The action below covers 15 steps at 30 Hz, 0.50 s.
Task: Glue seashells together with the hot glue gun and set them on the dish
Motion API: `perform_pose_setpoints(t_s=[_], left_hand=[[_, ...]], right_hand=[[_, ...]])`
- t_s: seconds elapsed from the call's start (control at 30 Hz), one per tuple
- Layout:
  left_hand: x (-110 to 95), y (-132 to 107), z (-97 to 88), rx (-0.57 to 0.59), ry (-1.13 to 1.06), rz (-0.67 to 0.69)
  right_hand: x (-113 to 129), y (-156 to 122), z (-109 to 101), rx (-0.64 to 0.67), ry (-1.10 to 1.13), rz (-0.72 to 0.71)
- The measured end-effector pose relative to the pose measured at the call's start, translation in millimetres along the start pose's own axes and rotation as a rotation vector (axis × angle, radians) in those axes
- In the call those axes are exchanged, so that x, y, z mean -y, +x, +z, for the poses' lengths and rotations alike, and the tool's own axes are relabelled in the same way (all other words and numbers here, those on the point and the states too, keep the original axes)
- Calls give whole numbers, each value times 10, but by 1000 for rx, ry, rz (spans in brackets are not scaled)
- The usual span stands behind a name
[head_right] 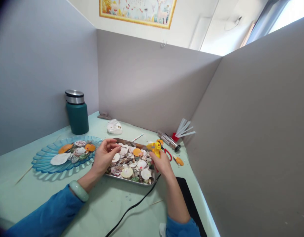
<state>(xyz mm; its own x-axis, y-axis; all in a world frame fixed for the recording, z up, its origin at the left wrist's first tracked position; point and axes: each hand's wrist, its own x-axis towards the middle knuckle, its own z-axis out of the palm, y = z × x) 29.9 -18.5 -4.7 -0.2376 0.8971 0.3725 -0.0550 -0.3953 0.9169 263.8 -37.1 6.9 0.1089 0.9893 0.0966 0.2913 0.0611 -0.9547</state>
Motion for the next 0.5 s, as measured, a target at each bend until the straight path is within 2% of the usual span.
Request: perform_pose_setpoints(t_s=[0.03,0.17,0.27,0.37,0.5], left_hand=[[-3,1,1,4,-8,-6],[5,15,-3,14,-87,-36],[23,31,-10,14,-141,-50],[24,41,-12,16,-183,-59],[9,41,-7,19,-194,-59]], right_hand=[[38,-34,14,5,39,5],[140,-174,121,207,320,1],[152,-262,226,289,427,-19],[157,-319,311,321,424,-41],[182,-342,359,298,429,-45]])
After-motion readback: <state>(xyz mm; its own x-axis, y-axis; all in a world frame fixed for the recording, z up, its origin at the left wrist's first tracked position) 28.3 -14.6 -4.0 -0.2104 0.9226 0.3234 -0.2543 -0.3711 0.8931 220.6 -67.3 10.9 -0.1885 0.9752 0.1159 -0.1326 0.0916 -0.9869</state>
